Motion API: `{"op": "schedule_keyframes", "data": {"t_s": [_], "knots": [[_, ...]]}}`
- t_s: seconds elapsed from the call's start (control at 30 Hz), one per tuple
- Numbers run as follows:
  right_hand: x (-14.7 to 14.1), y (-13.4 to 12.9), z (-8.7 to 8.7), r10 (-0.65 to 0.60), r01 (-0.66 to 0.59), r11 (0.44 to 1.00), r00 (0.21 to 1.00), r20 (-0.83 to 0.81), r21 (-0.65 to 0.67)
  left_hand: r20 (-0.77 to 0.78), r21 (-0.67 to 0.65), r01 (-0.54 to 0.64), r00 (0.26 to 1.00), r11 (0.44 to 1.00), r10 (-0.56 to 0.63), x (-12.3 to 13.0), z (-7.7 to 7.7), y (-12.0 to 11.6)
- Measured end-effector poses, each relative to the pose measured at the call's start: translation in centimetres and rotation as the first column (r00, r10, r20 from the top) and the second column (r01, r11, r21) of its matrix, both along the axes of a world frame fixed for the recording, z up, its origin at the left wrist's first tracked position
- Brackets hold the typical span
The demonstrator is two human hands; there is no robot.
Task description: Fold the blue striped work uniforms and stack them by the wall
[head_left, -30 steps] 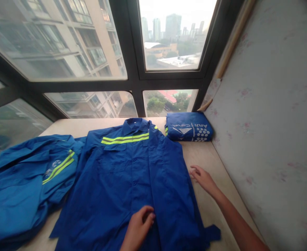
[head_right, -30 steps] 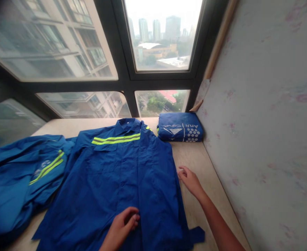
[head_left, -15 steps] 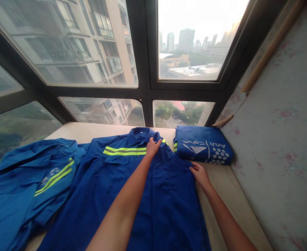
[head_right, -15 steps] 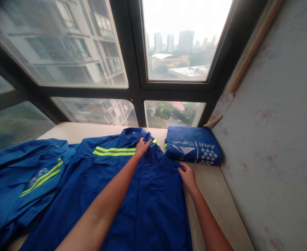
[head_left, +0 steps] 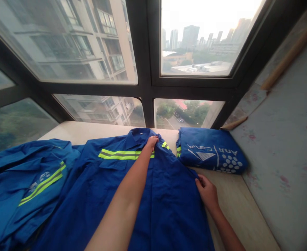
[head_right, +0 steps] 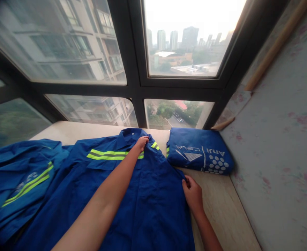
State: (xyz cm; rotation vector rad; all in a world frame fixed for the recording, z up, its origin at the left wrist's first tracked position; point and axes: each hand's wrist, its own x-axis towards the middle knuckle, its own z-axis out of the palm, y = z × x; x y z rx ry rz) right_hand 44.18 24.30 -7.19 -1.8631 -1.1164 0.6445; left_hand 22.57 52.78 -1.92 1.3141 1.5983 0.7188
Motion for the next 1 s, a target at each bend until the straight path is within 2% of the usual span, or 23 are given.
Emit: {"op": "schedule_keyframes", "data": {"t_s": [0.1, 0.23, 0.33, 0.47, 0.6, 0.7, 0.83, 0.9, 1.0], "knots": [[-0.2, -0.1, 0.0, -0.015, 0.015, 1.000, 1.000, 0.025, -0.005, -0.071, 0.033, 0.045, 0.997, 0.998, -0.043, 0.5, 0.1, 1.2], [-0.4, -0.1, 0.0, -0.034, 0.034, 0.999, 0.999, 0.042, 0.004, -0.202, 0.106, 0.038, 0.979, 0.994, -0.016, 0.7, 0.0, 2.8], [-0.6, -0.3, 0.1, -0.044, 0.044, 0.999, 0.998, 0.045, 0.008, -0.276, 0.165, 0.054, 0.961, 0.985, -0.006, 0.3, -0.4, 3.1], [-0.4, 0.1, 0.9, -0.065, 0.065, 0.998, 0.998, 0.008, -0.017, -0.351, 0.241, 0.114, 0.936, 0.964, -0.023, -0.1, -0.3, 2.4], [0.5, 2.2, 2.2, -0.018, 0.012, 0.999, 0.984, -0.175, -0.037, -0.423, 0.332, 0.190, 0.906, 0.924, -0.034, -0.3, 1.5, -0.3], [1.0, 4.0, 2.7, 0.049, -0.058, 0.998, 0.944, -0.326, -0.016, -0.479, 0.403, 0.297, 0.874, 0.865, -0.077, -0.5, 2.9, -5.6], [0.9, 4.8, 2.7, 0.035, -0.037, 0.999, 0.944, -0.327, 0.002, -0.559, 0.415, 0.489, 0.802, 0.767, -0.208, -2.1, 3.6, -17.0], [0.7, 4.4, 2.8, -0.006, 0.014, 1.000, 0.962, -0.273, 0.026, -0.679, 0.374, 0.609, 0.694, 0.700, -0.240, -3.7, 3.4, -23.4], [0.2, 2.6, 3.7, -0.085, 0.096, 0.993, 0.982, -0.169, 0.062, -0.776, 0.274, 0.739, 0.548, 0.615, -0.313, -6.7, 3.1, -32.3]]}}
